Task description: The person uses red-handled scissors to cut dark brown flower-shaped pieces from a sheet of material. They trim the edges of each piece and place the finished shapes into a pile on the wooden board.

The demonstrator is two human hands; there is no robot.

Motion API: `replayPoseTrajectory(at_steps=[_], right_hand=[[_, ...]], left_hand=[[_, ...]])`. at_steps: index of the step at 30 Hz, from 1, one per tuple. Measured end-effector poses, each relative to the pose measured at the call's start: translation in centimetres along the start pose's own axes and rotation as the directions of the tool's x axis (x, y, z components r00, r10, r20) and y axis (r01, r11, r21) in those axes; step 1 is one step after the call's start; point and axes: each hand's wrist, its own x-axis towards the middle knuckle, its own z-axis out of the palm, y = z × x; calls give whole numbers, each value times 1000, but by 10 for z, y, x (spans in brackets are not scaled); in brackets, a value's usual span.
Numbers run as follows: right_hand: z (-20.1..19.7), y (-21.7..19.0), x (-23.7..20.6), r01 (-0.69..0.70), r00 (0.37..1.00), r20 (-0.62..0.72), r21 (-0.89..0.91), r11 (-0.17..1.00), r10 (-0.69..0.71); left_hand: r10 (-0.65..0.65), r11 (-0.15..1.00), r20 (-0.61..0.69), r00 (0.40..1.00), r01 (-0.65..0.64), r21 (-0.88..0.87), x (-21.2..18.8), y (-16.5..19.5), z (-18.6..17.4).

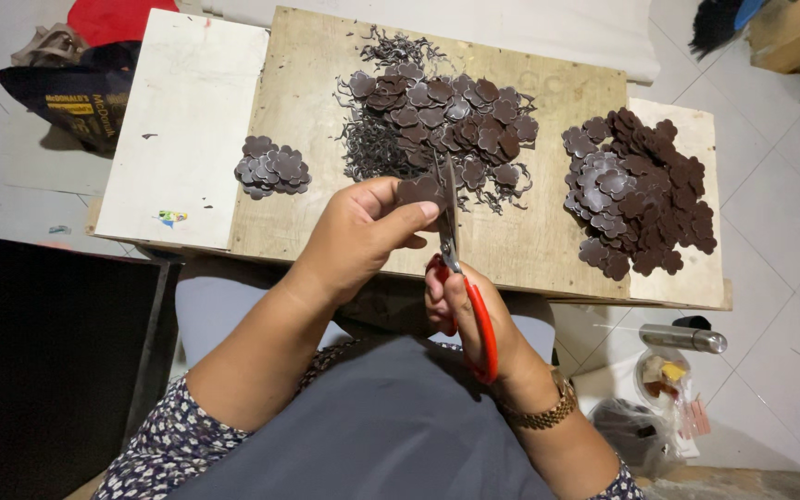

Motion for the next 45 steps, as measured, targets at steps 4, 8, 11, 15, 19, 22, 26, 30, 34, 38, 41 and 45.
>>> replayPoseTrajectory(at_steps=[4, 8, 11, 15, 19, 22, 26, 30, 34, 38, 41, 45], right_hand=[[2, -4, -2, -18, 999, 31, 49, 999, 17], [0, -5, -3, -17, 996, 88, 18, 1000, 15], [-2, -3, -3, -11, 995, 103, 24, 1000, 8], [-4, 1, -2, -20, 995, 96, 69, 997, 13], [-6, 1, -4, -43, 997, 65, 26, 999, 41], [-6, 2, -3, -56, 997, 54, 22, 998, 55], [-4, 3, -3, -61, 997, 48, 47, 997, 59], [-4, 2, -4, -73, 996, 46, 54, 996, 71], [-5, -1, -3, -72, 995, 73, 47, 996, 69], [-4, -3, -2, -54, 990, 136, 57, 997, 46], [-5, -4, -2, -32, 987, 160, 47, 998, 24], [-9, 0, -1, -33, 986, 164, 64, 997, 22]], left_hand=[[27, 996, -7, 1000, -26, 89, -2, 2, 2], [17, 991, -1, 1000, -17, 130, -3, 5, 0], [19, 989, -16, 1000, -16, 145, -3, 6, 0], [20, 986, -24, 1000, -16, 165, -4, 6, -2], [11, 984, -26, 1000, -6, 177, -4, 6, -4], [10, 983, -24, 1000, -6, 185, -4, 6, -6], [15, 982, -26, 1000, -9, 189, -4, 6, -7], [-2, 993, -34, 999, 6, 120, -5, 7, -6], [6, 995, -34, 999, -2, 103, -6, 8, -6], [58, 968, 0, 998, -56, 246, -6, 11, -7], [9, 956, -8, 1000, -6, 295, -7, 13, -7], [17, 970, 11, 1000, -19, 242, -6, 15, -7]])
